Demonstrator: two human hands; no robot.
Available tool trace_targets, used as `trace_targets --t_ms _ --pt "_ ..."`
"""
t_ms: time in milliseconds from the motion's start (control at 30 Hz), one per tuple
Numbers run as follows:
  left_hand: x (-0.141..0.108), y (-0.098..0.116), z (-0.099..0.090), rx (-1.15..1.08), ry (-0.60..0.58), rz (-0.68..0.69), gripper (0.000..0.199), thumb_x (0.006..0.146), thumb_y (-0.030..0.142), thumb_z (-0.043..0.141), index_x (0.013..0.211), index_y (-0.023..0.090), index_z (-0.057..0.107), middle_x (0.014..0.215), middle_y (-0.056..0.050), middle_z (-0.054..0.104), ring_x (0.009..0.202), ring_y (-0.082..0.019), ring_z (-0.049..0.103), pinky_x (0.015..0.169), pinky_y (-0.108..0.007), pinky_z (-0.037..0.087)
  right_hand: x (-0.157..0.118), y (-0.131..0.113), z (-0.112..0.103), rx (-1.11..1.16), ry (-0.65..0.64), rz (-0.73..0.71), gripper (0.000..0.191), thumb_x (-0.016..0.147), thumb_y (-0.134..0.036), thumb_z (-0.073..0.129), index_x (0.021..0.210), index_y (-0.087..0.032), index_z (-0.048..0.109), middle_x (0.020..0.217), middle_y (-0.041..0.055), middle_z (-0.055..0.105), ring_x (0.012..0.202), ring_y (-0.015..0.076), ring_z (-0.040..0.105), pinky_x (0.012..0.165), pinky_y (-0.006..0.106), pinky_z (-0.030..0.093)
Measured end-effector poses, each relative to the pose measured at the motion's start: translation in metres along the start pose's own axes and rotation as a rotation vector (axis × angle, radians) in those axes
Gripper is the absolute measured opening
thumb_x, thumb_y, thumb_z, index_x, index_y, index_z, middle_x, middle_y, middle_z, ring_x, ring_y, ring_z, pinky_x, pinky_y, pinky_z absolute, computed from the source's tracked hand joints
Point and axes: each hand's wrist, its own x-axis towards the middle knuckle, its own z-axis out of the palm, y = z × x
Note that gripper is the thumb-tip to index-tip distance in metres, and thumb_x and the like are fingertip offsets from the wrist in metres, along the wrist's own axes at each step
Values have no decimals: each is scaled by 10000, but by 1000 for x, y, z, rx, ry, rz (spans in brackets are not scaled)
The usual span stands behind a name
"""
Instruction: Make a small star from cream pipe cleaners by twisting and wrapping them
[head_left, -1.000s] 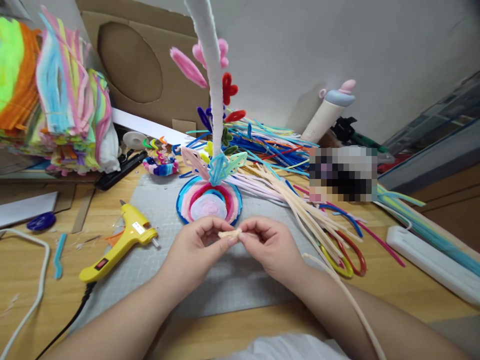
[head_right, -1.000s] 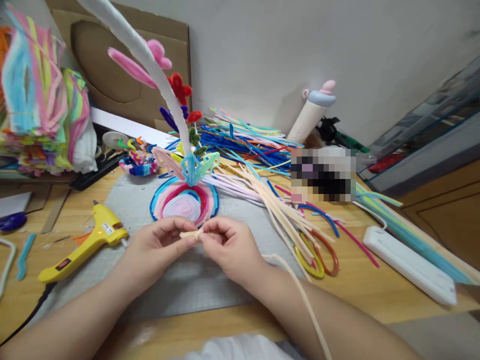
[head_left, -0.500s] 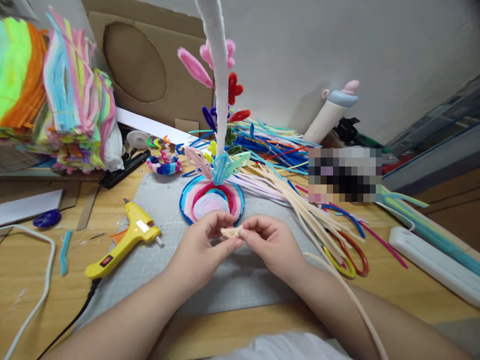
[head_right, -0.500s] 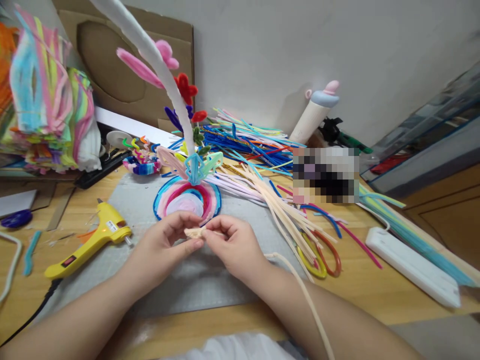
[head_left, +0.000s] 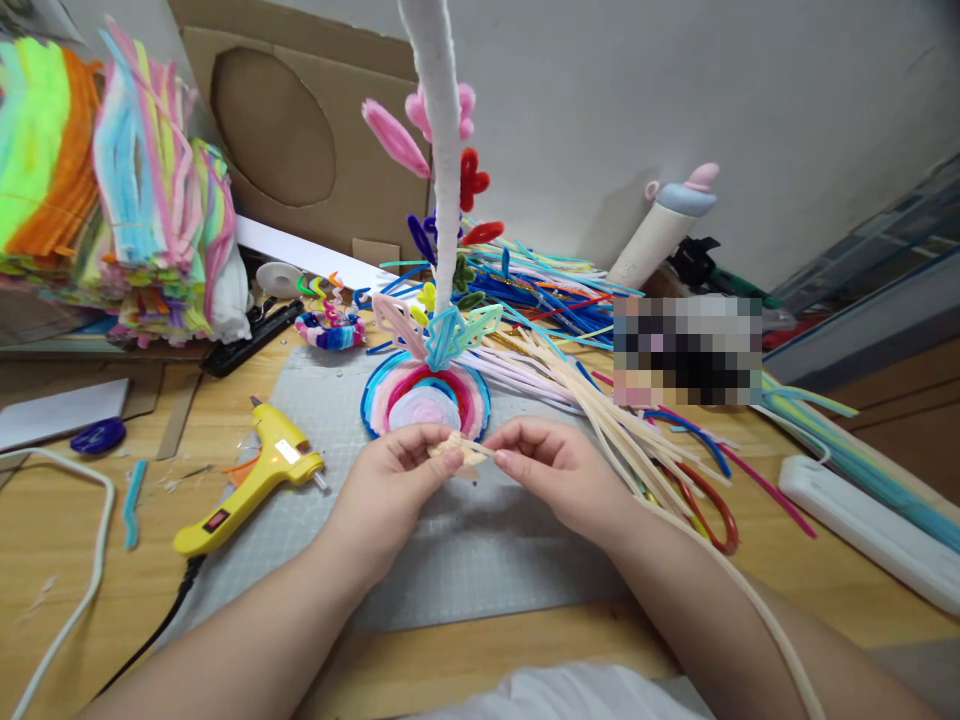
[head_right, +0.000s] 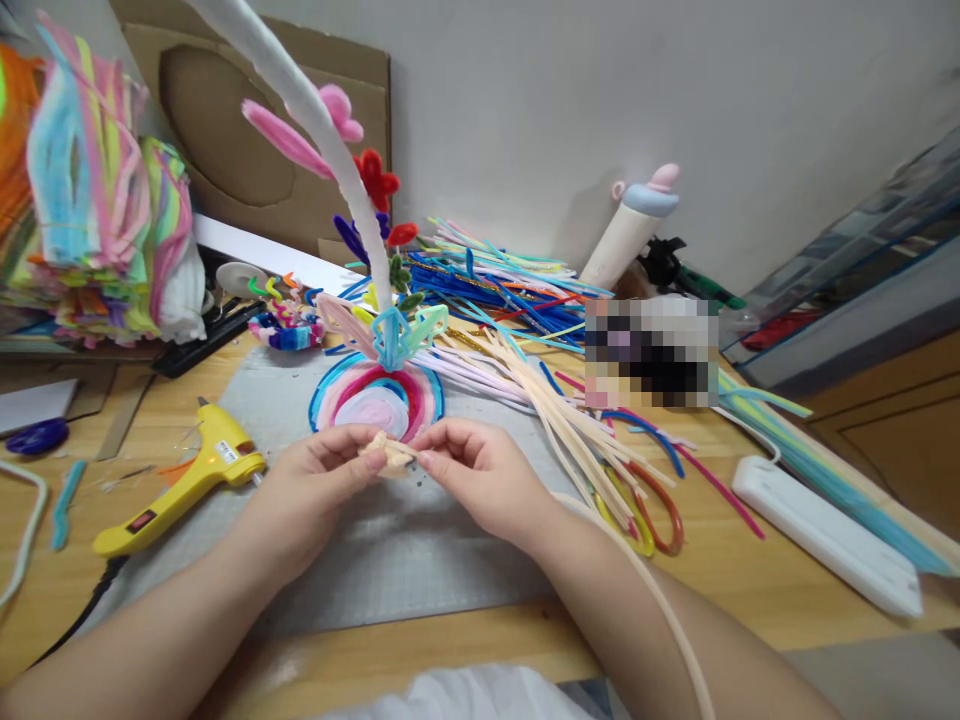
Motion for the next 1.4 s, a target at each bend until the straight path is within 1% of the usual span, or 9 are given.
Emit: trace_targets --t_ms 400,500,667,800,867,933,1067,1233,1400 --pt "-1 -3 2 -120 19 16 120 726 230 693 798 145 646 740 -12 679 682 -104 601 671 -205 459 -7 5 13 -39 61 -56 91 790 -256 589 767 -172 561 690 -9 586 585 95 499 543 206 398" --pt "-2 -3 2 13 70 75 133 714 246 699 787 146 650 757 -26 701 709 -134 616 703 -240 470 -13 4 13 -268 78 -105 55 825 -226 538 796 -181 545 664 -16 566 540 90 475 489 197 360" --pt "-8 2 5 333 164 146 132 694 268 699 775 168 672 766 -25 716 715 -170 632 669 -252 477 -21 -4 7 -927 46 -416 142 859 -165 458 804 -167 590 675 29 592 613 133 512 579 257 362" --pt "-7 10 0 495 85 108 117 666 261 709 738 169 698 737 -31 717 685 -179 631 628 -248 474 -19 -12 2 -1164 -32 -562 232 888 -164 406 868 -161 637 715 68 624 665 170 521 600 290 353" --pt "-5 14 -6 499 -41 14 109 672 263 702 724 167 703 714 -34 711 664 -177 626 609 -248 471 -16 -13 -1 -1083 -103 -563 224 881 -148 420 877 -176 643 733 58 634 672 165 526 598 285 357" --pt "-3 18 -13 412 -216 -99 105 685 263 694 725 166 702 696 -39 704 660 -176 630 629 -258 477 -16 -14 -3 -851 -176 -503 173 870 -155 469 886 -192 636 758 39 645 683 149 549 607 267 387" --pt "-3 18 -20 127 -461 -291 77 685 223 700 740 170 693 695 -35 700 632 -153 633 654 -267 490 -22 -12 2 -271 -200 -228 87 819 -225 591 901 -203 613 775 16 639 651 121 580 573 228 448" --pt "-5 13 -14 -64 -453 -376 124 610 239 761 675 174 678 633 -15 662 559 -114 574 576 -223 452 -23 -8 18 172 -168 -87 71 762 -234 643 774 -197 583 685 -11 598 588 103 564 546 222 457" --pt "-2 8 -8 -191 -371 -338 178 611 290 764 659 173 638 604 -15 607 560 -117 543 579 -228 433 -17 0 25 298 26 -76 144 704 -301 688 719 -205 581 655 -16 602 585 117 574 559 239 471"
